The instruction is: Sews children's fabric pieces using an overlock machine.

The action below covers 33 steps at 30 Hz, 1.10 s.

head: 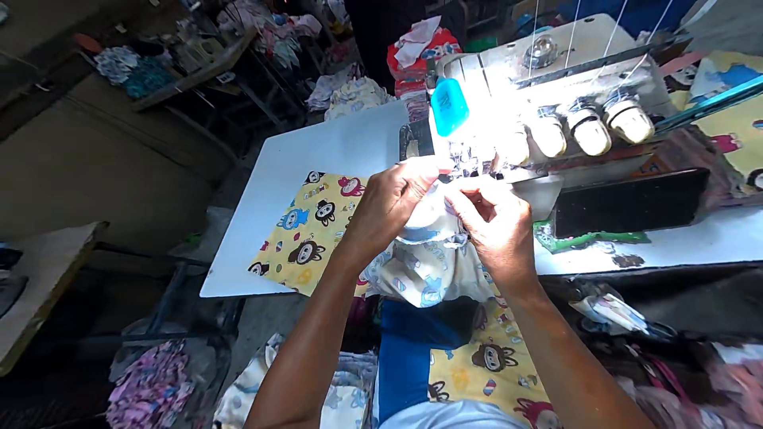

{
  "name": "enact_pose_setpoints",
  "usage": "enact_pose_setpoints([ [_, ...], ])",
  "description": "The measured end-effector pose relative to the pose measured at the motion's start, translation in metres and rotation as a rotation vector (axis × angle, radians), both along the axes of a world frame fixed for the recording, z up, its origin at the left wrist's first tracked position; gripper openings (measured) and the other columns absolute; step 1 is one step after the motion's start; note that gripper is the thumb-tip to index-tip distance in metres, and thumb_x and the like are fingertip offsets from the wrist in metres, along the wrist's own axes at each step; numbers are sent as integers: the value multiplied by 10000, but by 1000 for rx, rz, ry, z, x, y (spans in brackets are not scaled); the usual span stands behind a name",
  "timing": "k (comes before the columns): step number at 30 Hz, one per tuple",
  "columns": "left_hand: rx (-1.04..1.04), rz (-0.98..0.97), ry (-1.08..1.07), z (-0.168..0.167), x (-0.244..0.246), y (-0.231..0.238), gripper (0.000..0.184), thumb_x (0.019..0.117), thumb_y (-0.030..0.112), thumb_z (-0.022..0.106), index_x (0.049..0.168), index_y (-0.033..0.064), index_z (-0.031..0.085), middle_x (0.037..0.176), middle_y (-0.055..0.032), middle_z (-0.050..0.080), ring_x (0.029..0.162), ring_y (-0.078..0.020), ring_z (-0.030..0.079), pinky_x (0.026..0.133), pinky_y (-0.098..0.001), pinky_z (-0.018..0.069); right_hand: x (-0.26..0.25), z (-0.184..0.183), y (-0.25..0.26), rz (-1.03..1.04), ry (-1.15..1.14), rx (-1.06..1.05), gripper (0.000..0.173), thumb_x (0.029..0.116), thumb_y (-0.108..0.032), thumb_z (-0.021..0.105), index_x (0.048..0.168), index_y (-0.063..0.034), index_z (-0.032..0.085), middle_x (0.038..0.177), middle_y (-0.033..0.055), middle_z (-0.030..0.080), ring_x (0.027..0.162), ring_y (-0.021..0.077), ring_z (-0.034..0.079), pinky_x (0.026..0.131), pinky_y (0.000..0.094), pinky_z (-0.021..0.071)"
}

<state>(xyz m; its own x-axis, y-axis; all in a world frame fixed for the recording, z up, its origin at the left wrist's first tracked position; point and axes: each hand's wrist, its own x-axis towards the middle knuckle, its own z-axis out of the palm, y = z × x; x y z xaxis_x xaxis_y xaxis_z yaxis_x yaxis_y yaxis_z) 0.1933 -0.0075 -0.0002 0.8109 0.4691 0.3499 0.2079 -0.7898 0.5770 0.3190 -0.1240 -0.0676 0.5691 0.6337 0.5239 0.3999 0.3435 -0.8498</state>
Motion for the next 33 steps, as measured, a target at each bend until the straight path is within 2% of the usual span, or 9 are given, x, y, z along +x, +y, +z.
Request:
enact_pose_setpoints([
  [2,-18,-136,27,-1,5,8,359,1067,317,497,1215,72,714,1165,-3,727,1091,-23,654,985,-260,513,1,1,-2,-1,10,10,119,978,-141,691,1053,-55,723,938,17,690,803,6,658,709,154,551],
  [5,23,-192,21,2,8,12,185,953,242,708,999,68,751,962,21,715,924,6,643,867,-196,509,3,2,-7,-17,7,1,104,976,-127,686,1047,-57,714,937,16,681,768,-2,639,673,139,533],
  [8,122,-185,14,11,6,9,131,951,188,705,939,62,741,913,10,687,868,11,623,796,-160,496,1,1,-17,-68,-53,-70,154,991,-209,679,1095,-95,676,913,-2,630,678,5,564,589,143,474],
  [11,185,-200,-4,19,3,3,175,964,198,691,963,32,744,927,-24,684,873,4,612,795,-159,478,-2,-4,-32,-109,-173,-213,329,948,-353,727,1146,-106,637,864,-9,617,565,70,464,494,245,385],
  [14,199,-223,-21,25,-1,-1,191,970,204,689,983,20,740,927,-26,674,895,12,608,826,-146,485,-1,-15,-43,-72,-246,-308,303,910,-338,756,1085,-97,698,873,9,641,594,98,496,530,287,406],
  [17,212,-237,-43,24,-2,-1,193,968,200,693,972,13,737,931,-35,673,914,4,601,835,-153,468,2,-21,-49,-14,-206,-308,118,925,-191,724,1004,-102,724,827,-8,640,575,50,468,526,221,382],
  [22,219,-235,-48,23,-4,-1,186,973,200,687,969,20,732,940,-29,654,929,1,588,834,-145,460,6,-19,-56,100,-79,-301,128,986,-95,640,1076,-65,726,895,20,678,634,11,633,591,159,563],
  [28,215,-243,-72,20,-4,-1,185,975,193,686,976,13,724,933,-36,660,917,-11,599,832,-162,471,6,-19,-51,43,-160,-249,133,925,-196,730,997,-86,709,859,-14,642,654,-5,540,588,138,447],
  [33,192,-187,-71,19,-6,-4,189,972,190,684,976,2,702,881,-22,614,779,24,547,696,-106,443,6,-19,-46,-41,-233,-168,172,907,-227,754,943,-65,710,893,27,656,852,120,585,777,278,447],
])
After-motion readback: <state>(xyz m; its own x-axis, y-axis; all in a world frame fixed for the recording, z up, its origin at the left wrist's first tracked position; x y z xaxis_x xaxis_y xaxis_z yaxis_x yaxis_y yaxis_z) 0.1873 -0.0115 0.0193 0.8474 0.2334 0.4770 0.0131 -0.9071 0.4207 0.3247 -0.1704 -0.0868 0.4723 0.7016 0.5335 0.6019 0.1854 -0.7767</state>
